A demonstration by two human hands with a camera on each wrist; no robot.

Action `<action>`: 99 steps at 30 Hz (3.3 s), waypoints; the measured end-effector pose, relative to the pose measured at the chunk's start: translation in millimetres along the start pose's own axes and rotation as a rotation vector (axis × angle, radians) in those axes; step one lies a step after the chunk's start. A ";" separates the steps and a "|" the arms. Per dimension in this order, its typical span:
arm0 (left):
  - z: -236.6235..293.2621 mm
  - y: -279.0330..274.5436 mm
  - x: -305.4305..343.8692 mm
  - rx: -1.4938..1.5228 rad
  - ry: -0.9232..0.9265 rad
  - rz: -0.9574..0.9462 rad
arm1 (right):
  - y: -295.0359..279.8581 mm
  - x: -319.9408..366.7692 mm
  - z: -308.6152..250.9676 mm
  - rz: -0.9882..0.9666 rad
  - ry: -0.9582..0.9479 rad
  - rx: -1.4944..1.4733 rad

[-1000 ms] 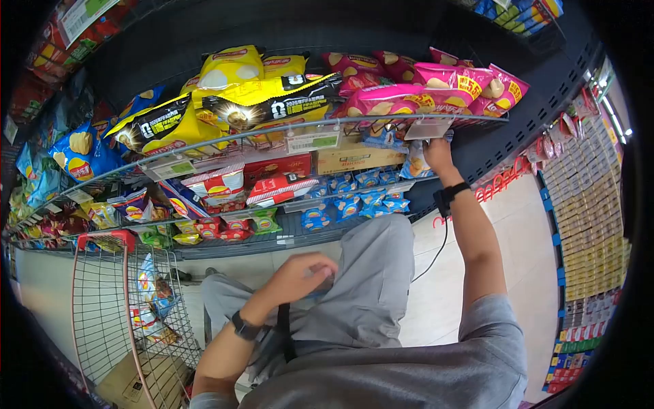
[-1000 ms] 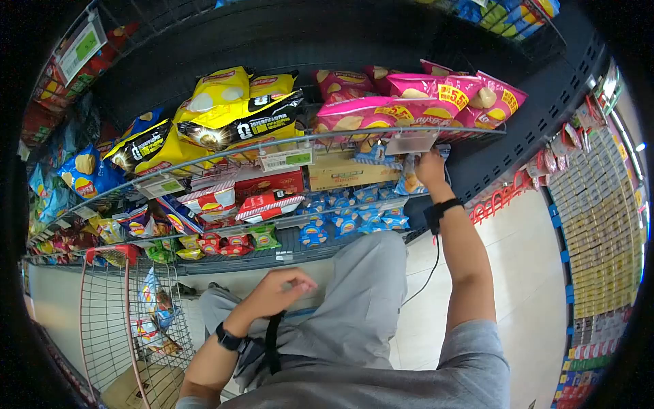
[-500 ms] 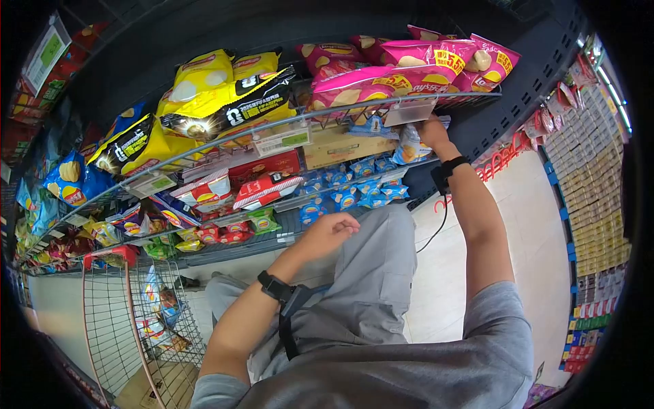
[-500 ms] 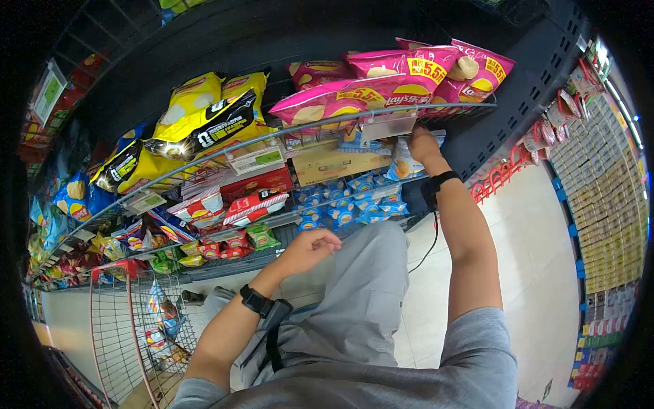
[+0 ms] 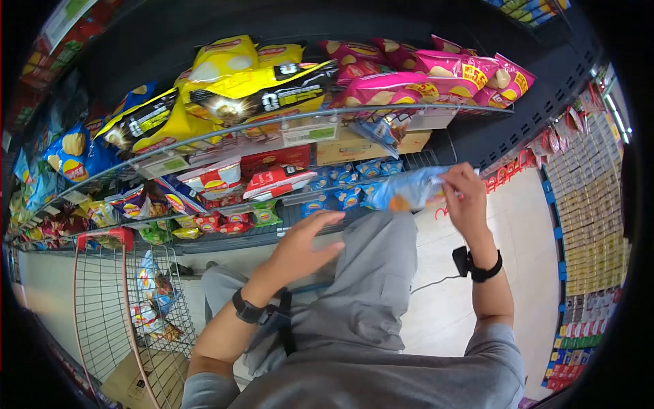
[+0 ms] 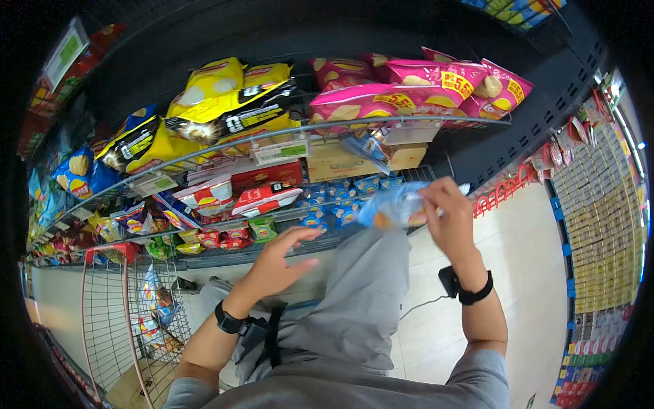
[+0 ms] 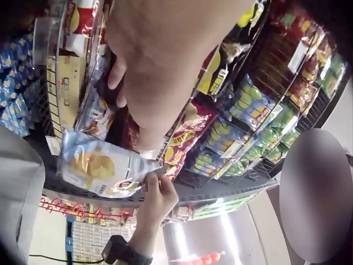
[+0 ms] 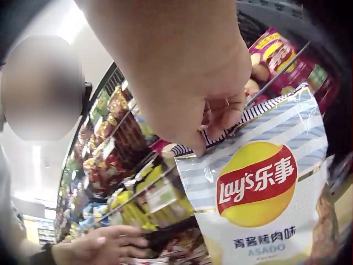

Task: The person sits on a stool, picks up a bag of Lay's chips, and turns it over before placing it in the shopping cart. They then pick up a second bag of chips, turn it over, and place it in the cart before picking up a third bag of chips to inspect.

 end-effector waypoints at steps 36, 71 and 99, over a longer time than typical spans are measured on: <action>-59.9 -81.2 112.8 0.656 -0.238 0.503 | 231.7 47.0 -150.8 -0.575 0.773 -1.286; -51.1 -69.9 119.0 0.616 -0.367 0.375 | 248.9 78.8 -139.8 -0.634 0.956 -1.635; -65.8 -82.7 142.3 0.681 -0.388 0.497 | 217.7 28.5 -163.1 -0.601 0.385 -1.510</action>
Point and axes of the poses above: each hand's wrist, its own x-axis away from the middle knuckle, its own y-axis out of the palm, z = x × y, the point moved 8 cm from there along -x, towards the middle knuckle, and after that the axes turned 1 degree about y, right-handed, at the moved point
